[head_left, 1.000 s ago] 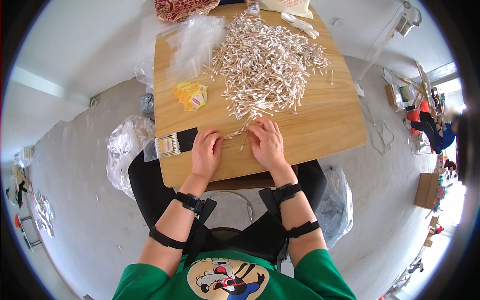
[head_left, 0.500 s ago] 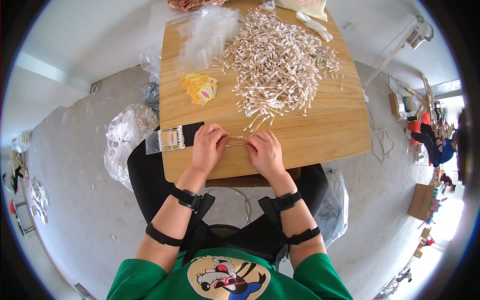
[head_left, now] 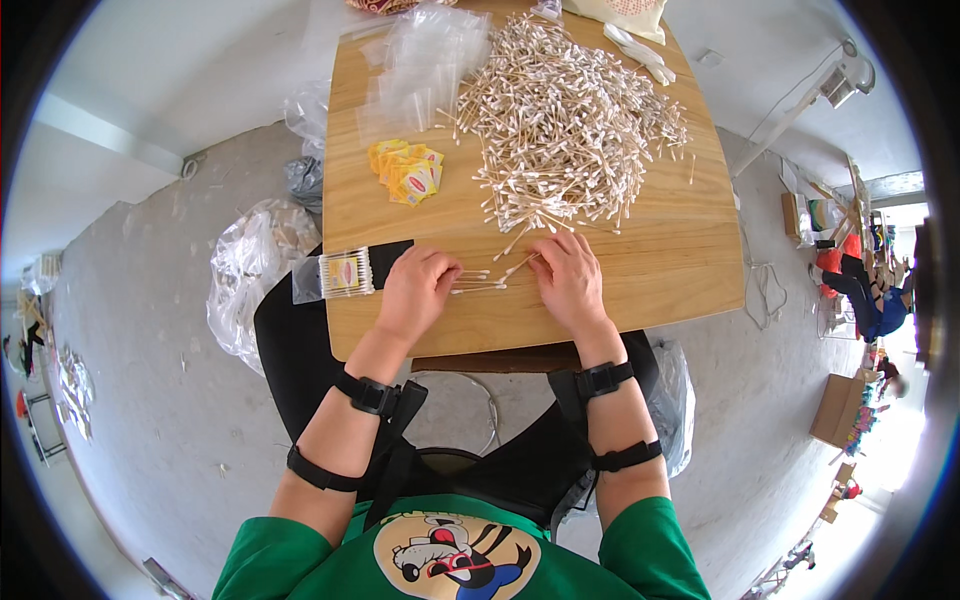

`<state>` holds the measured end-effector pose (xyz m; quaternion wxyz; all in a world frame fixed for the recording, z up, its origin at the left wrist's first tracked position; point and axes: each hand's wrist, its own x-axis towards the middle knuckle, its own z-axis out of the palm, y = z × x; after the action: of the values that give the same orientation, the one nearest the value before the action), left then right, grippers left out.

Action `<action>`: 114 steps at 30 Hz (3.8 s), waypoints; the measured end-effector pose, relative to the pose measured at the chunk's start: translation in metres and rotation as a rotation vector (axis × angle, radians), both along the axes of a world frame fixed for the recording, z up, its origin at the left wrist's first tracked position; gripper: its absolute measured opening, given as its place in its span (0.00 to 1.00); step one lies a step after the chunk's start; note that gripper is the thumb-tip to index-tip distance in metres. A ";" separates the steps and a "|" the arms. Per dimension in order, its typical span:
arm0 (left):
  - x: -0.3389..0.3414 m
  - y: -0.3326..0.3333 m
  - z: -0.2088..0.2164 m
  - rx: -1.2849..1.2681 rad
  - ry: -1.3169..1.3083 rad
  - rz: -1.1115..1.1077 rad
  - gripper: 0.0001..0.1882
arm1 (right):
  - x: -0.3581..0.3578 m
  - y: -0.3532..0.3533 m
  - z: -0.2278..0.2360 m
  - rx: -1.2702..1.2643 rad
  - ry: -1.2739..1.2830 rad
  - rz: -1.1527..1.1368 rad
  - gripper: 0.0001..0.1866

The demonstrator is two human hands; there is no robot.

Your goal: The recorder is counting groups of cotton swabs and placing them into small plastic bags with labels.

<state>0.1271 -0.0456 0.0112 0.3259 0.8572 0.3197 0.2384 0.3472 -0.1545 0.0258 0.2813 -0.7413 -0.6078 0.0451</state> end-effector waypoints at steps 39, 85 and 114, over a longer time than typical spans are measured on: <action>-0.003 -0.020 -0.010 -0.075 -0.241 0.048 0.07 | -0.013 0.025 0.001 0.021 -0.052 -0.030 0.09; 0.000 -0.019 -0.006 0.028 -0.249 0.066 0.07 | 0.003 -0.027 -0.019 -0.159 -0.080 -0.516 0.06; 0.000 -0.022 -0.004 -0.063 -0.237 0.081 0.11 | -0.027 0.003 -0.007 0.013 -0.051 -0.005 0.04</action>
<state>0.1268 -0.0674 0.0075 0.3783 0.7987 0.3208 0.3407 0.3202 -0.1512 0.0185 0.2706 -0.7420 -0.6130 0.0215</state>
